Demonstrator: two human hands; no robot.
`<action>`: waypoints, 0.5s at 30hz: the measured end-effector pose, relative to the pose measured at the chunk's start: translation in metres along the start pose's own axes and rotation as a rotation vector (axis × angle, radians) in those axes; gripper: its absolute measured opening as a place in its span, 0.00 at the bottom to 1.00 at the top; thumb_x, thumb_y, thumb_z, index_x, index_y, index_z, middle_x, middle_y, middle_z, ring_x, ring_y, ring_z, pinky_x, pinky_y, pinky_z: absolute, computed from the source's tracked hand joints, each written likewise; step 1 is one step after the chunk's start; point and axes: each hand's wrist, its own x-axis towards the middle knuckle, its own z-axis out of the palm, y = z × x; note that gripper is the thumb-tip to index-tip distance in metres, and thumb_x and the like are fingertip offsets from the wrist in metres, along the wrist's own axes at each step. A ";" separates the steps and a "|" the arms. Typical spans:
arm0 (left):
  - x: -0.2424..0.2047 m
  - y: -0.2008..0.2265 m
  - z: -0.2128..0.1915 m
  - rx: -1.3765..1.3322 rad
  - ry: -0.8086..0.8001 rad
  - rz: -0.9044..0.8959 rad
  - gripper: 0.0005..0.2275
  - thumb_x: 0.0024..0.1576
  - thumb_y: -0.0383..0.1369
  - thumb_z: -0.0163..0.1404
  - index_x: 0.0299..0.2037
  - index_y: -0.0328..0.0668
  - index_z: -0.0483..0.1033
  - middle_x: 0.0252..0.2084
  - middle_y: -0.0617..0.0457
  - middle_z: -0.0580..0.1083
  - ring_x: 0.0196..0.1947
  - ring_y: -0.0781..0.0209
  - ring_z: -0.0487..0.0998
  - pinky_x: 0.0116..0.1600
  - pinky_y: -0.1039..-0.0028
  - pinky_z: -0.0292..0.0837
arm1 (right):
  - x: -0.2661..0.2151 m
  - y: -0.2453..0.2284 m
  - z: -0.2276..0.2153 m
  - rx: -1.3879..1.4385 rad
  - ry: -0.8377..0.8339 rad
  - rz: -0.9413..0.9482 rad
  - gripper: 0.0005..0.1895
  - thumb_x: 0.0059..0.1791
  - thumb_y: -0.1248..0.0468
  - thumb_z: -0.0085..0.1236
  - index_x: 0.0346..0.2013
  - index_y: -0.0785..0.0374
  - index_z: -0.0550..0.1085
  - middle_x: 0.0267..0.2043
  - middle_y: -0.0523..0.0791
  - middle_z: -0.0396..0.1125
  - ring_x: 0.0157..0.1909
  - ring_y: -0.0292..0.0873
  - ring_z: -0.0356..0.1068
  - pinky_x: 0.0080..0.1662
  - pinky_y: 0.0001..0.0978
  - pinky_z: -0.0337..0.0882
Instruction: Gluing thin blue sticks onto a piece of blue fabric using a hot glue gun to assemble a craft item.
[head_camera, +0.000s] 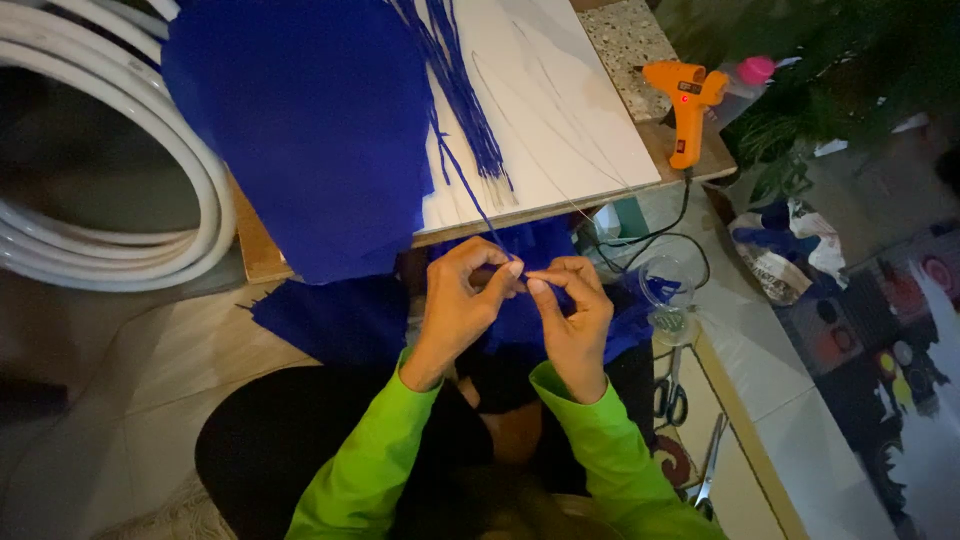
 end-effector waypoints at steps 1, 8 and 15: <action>-0.001 -0.001 0.002 0.000 -0.001 0.001 0.05 0.49 0.21 0.50 0.24 0.25 0.68 0.26 0.40 0.71 0.22 0.48 0.77 0.27 0.69 0.76 | -0.001 -0.002 0.001 0.000 0.001 0.000 0.02 0.43 0.70 0.55 0.28 0.67 0.74 0.29 0.46 0.61 0.36 0.43 0.64 0.41 0.33 0.63; -0.003 0.007 0.009 0.096 0.129 0.100 0.05 0.46 0.21 0.53 0.24 0.26 0.70 0.24 0.44 0.70 0.18 0.53 0.76 0.22 0.74 0.74 | -0.006 -0.014 0.008 -0.227 0.129 -0.110 0.04 0.39 0.71 0.60 0.28 0.62 0.76 0.28 0.44 0.63 0.31 0.43 0.66 0.37 0.31 0.66; -0.001 -0.004 0.005 0.161 0.074 0.160 0.06 0.52 0.29 0.49 0.26 0.35 0.74 0.27 0.47 0.73 0.25 0.52 0.77 0.26 0.73 0.72 | -0.002 -0.007 0.005 -0.153 0.115 -0.061 0.03 0.38 0.72 0.59 0.25 0.65 0.73 0.27 0.46 0.63 0.30 0.45 0.65 0.35 0.34 0.64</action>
